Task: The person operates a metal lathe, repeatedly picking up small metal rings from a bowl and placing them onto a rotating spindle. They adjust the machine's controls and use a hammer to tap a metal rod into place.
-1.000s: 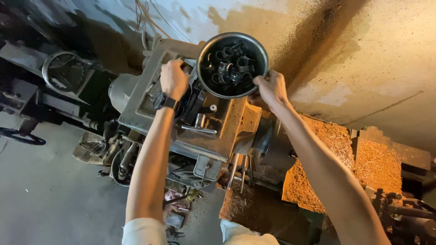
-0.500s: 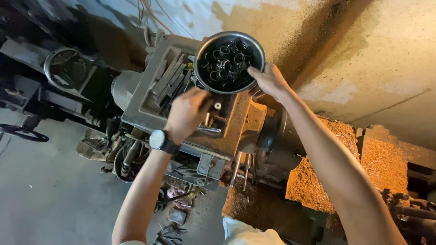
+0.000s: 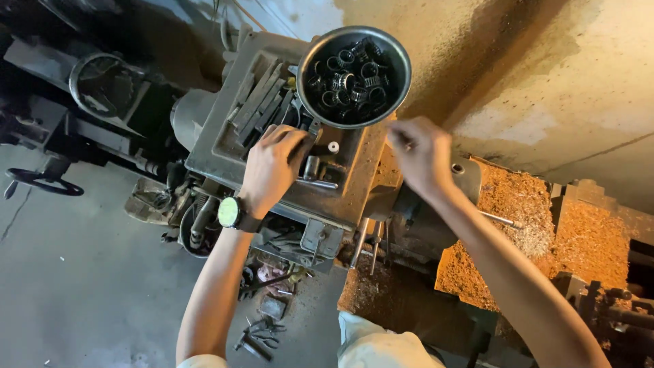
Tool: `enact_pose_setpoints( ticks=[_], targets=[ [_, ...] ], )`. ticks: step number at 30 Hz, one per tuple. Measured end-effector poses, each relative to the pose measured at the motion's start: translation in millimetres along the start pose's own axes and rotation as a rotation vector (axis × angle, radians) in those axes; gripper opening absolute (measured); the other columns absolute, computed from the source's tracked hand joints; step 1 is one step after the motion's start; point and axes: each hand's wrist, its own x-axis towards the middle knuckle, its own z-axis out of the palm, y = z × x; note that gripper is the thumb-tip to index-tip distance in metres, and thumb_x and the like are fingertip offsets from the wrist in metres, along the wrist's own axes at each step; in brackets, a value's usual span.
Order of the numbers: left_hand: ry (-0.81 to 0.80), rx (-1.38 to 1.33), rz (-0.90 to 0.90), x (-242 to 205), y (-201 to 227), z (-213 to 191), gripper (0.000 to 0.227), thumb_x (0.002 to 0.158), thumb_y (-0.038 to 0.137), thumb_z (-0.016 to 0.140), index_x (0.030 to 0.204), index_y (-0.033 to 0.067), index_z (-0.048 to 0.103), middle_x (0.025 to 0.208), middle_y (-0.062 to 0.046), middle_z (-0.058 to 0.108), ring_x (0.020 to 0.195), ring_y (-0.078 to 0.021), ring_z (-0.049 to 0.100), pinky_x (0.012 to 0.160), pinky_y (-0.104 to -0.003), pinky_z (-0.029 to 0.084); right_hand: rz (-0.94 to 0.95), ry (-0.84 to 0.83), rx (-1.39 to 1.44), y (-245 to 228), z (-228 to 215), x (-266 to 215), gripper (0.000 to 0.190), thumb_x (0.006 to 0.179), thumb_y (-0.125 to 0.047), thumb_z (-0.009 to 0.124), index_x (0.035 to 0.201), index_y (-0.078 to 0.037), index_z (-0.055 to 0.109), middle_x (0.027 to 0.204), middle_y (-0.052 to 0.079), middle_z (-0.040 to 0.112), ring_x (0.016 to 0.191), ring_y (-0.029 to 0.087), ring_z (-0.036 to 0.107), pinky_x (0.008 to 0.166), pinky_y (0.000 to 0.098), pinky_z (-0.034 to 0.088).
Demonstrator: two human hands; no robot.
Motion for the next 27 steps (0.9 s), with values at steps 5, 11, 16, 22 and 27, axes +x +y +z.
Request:
enact_pose_setpoints(
  ticks=[5,11,16,22,27],
  targets=[
    [-0.095,-0.013,-0.010,-9,0,13,0.018,0.088,0.003,0.071,0.106,0.0000,0.071,0.106,-0.013,0.068,0.099,-0.0316,0.066,0.082,-0.041,0.055,-0.007,-0.452,-0.104,-57,33,-16,0.036,0.096,-0.021,0.071,0.127,-0.003,0.068,0.101,0.018,0.075,0.058,0.021,0.070,0.048,0.0325,0.059],
    [-0.433,0.295,-0.011,-36,26,-9,0.019,0.084,0.002,0.062,0.101,0.0024,0.071,0.106,-0.014,0.063,0.107,-0.0327,0.060,0.091,-0.045,0.049,-0.330,-0.602,-0.143,-73,48,-33,0.032,0.093,-0.030,0.075,0.105,-0.001,0.070,0.099,0.012,0.069,0.068,0.024,0.067,0.058,0.0376,0.058],
    [-0.360,0.403,0.017,-53,13,2,0.025,0.089,0.006,0.059,0.111,0.0001,0.067,0.107,-0.013,0.062,0.105,-0.0312,0.059,0.086,-0.043,0.048,-0.397,-0.632,-0.274,-64,60,-40,0.033,0.089,-0.028,0.073,0.103,0.001,0.070,0.101,0.014,0.064,0.087,0.027,0.065,0.060,0.0376,0.057],
    [-0.200,0.435,0.057,-47,18,10,0.036,0.090,0.014,0.064,0.124,0.0047,0.066,0.100,-0.013,0.061,0.096,-0.0304,0.058,0.082,-0.042,0.047,-0.321,-0.705,-0.349,-78,53,-16,0.025,0.098,-0.018,0.065,0.102,0.006,0.067,0.104,0.014,0.062,0.084,0.025,0.063,0.063,0.0376,0.057],
    [-0.047,0.488,0.134,-55,26,9,0.039,0.092,0.017,0.070,0.128,0.0022,0.068,0.090,-0.010,0.063,0.086,-0.0269,0.062,0.076,-0.040,0.051,-0.222,-0.706,-0.213,-96,33,-9,0.018,0.102,-0.011,0.059,0.106,0.006,0.063,0.105,0.013,0.059,0.072,0.025,0.061,0.062,0.0401,0.055]
  ],
)
